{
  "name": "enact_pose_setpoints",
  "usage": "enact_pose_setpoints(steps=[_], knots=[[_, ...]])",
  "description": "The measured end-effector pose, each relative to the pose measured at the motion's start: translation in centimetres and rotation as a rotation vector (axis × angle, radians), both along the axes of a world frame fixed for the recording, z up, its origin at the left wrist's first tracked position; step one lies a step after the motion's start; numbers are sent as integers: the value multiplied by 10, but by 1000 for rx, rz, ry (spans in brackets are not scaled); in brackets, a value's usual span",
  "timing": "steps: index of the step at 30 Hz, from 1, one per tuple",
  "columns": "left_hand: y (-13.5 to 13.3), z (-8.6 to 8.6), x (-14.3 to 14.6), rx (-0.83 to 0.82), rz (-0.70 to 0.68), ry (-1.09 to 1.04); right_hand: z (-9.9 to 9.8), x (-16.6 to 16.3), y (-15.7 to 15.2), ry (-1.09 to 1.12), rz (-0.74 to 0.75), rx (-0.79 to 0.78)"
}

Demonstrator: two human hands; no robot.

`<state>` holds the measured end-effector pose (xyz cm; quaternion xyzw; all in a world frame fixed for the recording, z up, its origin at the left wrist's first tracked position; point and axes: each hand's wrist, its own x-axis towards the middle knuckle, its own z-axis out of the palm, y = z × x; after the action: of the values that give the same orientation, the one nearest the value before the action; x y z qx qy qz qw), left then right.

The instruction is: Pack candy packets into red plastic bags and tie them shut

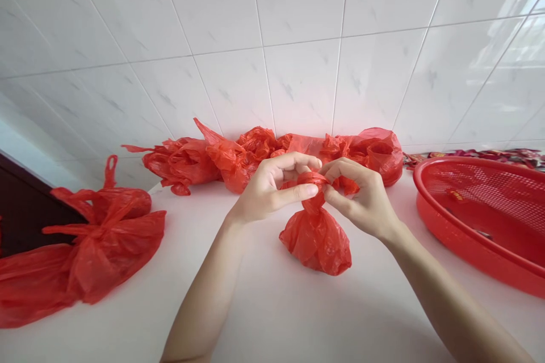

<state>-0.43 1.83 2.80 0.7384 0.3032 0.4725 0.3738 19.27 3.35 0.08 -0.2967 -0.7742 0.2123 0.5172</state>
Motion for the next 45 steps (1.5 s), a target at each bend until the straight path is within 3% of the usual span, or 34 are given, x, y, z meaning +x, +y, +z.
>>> enact_pose_setpoints(steps=[12,19,45], knots=[[-2,-1,2,23,53,42,0,3,1,5,-4,42],[0,-2,3,152,183,58,1,4,0,-5,2,46],[-1,-1,5,183,178,0,3,4,-2,-53,17,36]])
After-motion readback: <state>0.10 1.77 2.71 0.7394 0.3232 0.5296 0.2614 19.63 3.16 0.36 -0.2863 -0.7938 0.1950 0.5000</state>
